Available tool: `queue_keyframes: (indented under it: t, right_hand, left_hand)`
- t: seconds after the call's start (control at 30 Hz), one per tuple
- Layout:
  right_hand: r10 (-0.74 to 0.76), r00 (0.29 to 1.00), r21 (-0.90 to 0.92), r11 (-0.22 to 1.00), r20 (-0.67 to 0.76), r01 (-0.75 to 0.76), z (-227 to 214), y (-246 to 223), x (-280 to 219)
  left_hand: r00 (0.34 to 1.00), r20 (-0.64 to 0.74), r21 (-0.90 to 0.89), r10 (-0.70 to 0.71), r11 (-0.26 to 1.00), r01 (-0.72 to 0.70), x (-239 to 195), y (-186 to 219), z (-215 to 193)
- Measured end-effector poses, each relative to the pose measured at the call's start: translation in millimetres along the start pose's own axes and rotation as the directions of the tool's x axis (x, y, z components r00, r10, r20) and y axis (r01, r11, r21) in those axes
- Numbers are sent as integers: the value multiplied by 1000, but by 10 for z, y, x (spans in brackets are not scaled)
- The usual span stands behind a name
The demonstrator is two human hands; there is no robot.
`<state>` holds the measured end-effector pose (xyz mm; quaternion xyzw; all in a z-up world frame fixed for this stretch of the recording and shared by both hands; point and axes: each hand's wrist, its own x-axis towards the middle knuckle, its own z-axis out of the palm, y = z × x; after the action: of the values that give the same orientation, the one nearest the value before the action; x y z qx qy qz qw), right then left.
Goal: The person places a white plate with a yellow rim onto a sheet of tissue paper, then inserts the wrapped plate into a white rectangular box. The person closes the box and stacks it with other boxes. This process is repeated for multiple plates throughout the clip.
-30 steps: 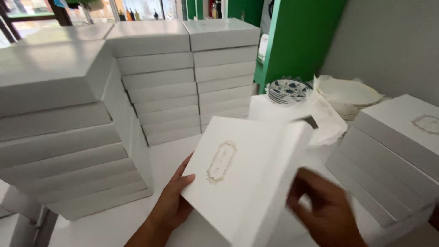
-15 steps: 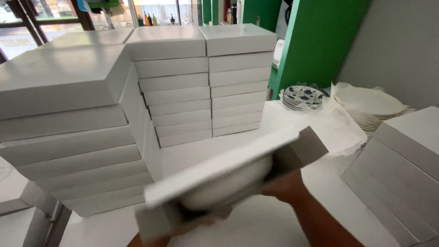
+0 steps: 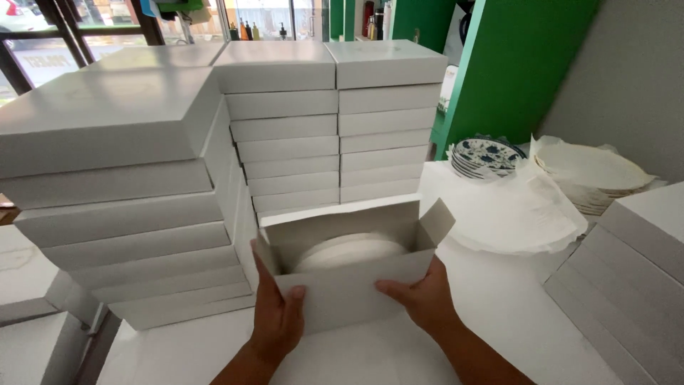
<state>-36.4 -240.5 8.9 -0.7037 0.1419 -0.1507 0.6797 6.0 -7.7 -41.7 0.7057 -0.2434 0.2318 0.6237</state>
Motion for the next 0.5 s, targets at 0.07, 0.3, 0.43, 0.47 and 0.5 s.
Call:
queue_keyframes:
  t: [0.07, 0.3, 0.43, 0.47, 0.5]
  right_hand:
    - [18, 1000, 26, 1000, -18, -18, -6, -22, -18]
    - [-818, 567, -161, 549, 101, 820, -158, 207, 130]
    - [-858, 514, -44, 513, 14, 857, -179, 203, 233]
    - [-859, 513, -41, 512, 15, 858, -163, 149, 211]
    - [-845, 533, 22, 533, -30, 846, -149, 96, 191]
  left_hand:
    - [999, 47, 43, 12, 999, -14, -39, -190, -8]
    - [933, 20, 77, 360, 930, -360, -39, -209, 4]
    - [923, -4, 68, 385, 921, -384, 102, 156, -35]
    - [922, -5, 71, 387, 920, -385, 104, 173, -41]
    - [937, -26, 36, 348, 937, -347, 107, 190, -44]
